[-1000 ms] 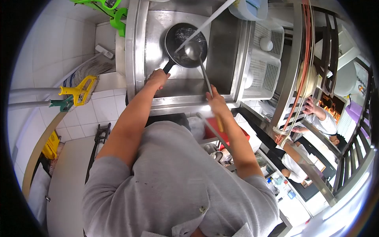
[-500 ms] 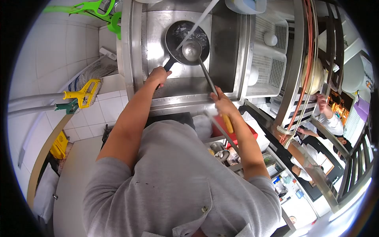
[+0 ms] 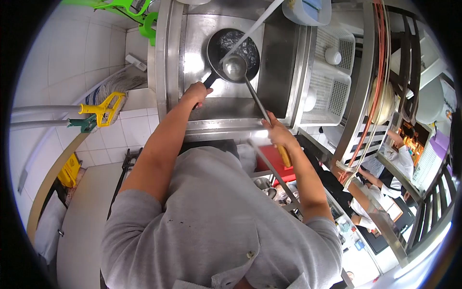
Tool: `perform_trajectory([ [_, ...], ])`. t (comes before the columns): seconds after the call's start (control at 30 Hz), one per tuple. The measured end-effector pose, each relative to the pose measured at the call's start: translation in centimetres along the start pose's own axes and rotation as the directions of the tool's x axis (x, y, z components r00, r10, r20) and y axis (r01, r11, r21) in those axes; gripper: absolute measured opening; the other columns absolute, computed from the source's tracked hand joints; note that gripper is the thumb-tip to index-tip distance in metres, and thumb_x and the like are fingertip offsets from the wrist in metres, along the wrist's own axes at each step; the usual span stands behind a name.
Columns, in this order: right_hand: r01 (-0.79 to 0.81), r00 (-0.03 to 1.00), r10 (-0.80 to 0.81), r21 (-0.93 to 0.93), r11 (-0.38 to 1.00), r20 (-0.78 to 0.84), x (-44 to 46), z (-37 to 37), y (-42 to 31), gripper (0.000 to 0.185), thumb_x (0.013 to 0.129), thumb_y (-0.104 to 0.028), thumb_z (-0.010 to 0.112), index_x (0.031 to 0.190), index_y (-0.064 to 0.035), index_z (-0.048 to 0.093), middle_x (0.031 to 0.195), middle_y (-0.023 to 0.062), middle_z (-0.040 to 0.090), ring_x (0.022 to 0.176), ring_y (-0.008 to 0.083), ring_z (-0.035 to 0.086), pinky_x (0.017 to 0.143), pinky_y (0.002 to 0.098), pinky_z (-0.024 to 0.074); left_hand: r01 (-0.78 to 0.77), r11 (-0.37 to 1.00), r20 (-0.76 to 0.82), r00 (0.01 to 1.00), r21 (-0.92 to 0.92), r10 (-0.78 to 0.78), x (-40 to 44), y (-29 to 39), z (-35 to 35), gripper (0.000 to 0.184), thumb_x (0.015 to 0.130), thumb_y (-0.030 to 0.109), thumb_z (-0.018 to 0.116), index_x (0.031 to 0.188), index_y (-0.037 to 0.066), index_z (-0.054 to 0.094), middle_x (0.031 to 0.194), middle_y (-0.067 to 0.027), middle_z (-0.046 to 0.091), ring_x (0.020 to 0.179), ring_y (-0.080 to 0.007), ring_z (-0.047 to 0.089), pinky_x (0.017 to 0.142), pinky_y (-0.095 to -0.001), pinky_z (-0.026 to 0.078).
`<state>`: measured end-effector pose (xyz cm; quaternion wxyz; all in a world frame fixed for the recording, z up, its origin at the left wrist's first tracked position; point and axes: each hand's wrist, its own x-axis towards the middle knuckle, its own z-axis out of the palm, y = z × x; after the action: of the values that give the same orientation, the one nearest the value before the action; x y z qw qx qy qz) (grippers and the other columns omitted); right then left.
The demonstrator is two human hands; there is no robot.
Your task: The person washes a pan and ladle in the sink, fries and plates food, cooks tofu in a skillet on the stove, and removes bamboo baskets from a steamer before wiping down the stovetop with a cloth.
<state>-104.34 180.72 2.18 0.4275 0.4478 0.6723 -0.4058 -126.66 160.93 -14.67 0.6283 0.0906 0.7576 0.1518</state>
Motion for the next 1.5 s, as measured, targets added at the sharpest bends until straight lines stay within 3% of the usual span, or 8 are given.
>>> perform_trajectory([
  [0.33,0.143,0.983,-0.151,-0.081,0.986,-0.103,-0.3,0.9,-1.9,0.054,0.099,-0.034,0.045,0.147,-0.0148,0.029,0.084,0.0275,0.065,0.048,0.0329,0.06,0.051,0.042,0.0499,-0.007,0.998,-0.018,1.0,-0.066,0.005,-0.9,0.2,1.0,0.047,0.094,0.041,0.058,0.094,-0.006,0.059,0.062,-0.0129,0.063,0.05,-0.0228,0.062,0.046,-0.0381,0.05],
  [0.63,0.116,0.977,-0.145,-0.187,0.976,-0.154,1.6,0.9,-0.5,0.051,0.098,-0.031,0.046,0.144,-0.0159,0.032,0.098,0.034,0.064,0.09,0.049,0.063,0.082,0.0532,0.0489,-0.006,0.995,-0.012,1.0,-0.097,0.005,-1.1,0.5,0.8,0.047,0.092,0.04,0.06,0.088,-0.007,0.058,0.061,-0.0113,0.061,0.048,-0.0212,0.061,0.046,-0.0364,0.05],
  [0.73,0.12,0.988,-0.131,-0.119,0.986,-0.082,-0.2,-0.7,-0.9,0.053,0.099,-0.034,0.047,0.146,-0.0186,0.028,0.086,0.0285,0.066,0.063,0.0407,0.066,0.057,0.0483,0.0539,-0.031,0.979,0.022,0.999,-0.199,0.036,-1.1,-0.1,0.8,0.044,0.092,0.038,0.062,0.085,-0.005,0.057,0.061,-0.0092,0.059,0.048,-0.02,0.06,0.045,-0.035,0.05],
  [0.8,0.13,0.968,-0.162,-0.169,0.977,-0.19,2.7,0.1,0.9,0.054,0.098,-0.034,0.048,0.146,-0.0176,0.03,0.093,0.0297,0.065,0.075,0.0431,0.066,0.066,0.0487,0.0539,-0.066,0.951,0.035,0.996,-0.301,0.08,-0.6,0.4,1.2,0.041,0.091,0.036,0.064,0.083,-0.003,0.057,0.06,-0.0079,0.057,0.048,-0.0195,0.059,0.044,-0.0344,0.05],
  [0.97,0.113,0.935,-0.093,0.041,0.993,-0.342,4.6,-2.0,-4.0,0.053,0.095,-0.032,0.052,0.143,-0.0101,0.041,0.119,0.0309,0.059,0.117,0.046,0.054,0.099,0.0444,0.0434,0.286,0.38,0.404,0.871,-0.88,0.279,-2.4,4.0,1.6,0.034,0.09,0.029,0.069,0.101,0.002,0.053,0.061,0.002,0.048,0.048,-0.0091,0.05,0.045,-0.0236,0.046],
  [1.07,0.201,0.906,-0.183,0.008,0.98,-0.381,4.6,-2.0,-3.9,0.05,0.093,-0.019,0.048,0.139,-0.0042,0.04,0.107,0.0332,0.063,0.097,0.0478,0.063,0.086,0.0487,0.0508,0.508,-0.066,0.42,0.772,-0.859,0.476,-1.0,4.5,2.5,0.02,0.095,0.021,0.061,0.102,0.005,0.051,0.058,0.0075,0.041,0.044,-0.0015,0.039,0.043,-0.0183,0.035],
  [1.23,0.209,0.883,-0.201,-0.027,0.978,-0.425,2.4,-0.4,-2.0,0.057,0.09,-0.023,0.054,0.144,-0.0087,0.04,0.107,0.0304,0.064,0.102,0.045,0.062,0.091,0.0435,0.0488,0.427,0.142,0.45,0.835,-0.893,0.317,-7.8,5.0,0.4,0.035,0.092,0.008,0.057,0.065,0.016,0.037,0.054,0.009,0.034,0.041,-0.0022,0.033,0.041,-0.0209,0.029],
  [1.5,0.278,0.943,-0.215,0.244,0.929,-0.256,-0.2,1.2,-1.6,0.055,0.094,-0.025,0.054,0.144,-0.0094,0.041,0.094,0.0199,0.066,0.056,0.0223,0.06,0.052,0.0346,0.0498,0.249,0.418,0.367,0.901,-0.874,0.23,-13.5,2.5,-1.3,0.029,0.09,0.006,0.06,0.073,0.015,0.038,0.058,0.0067,0.038,0.044,-0.0034,0.036,0.041,-0.0228,0.03],
])
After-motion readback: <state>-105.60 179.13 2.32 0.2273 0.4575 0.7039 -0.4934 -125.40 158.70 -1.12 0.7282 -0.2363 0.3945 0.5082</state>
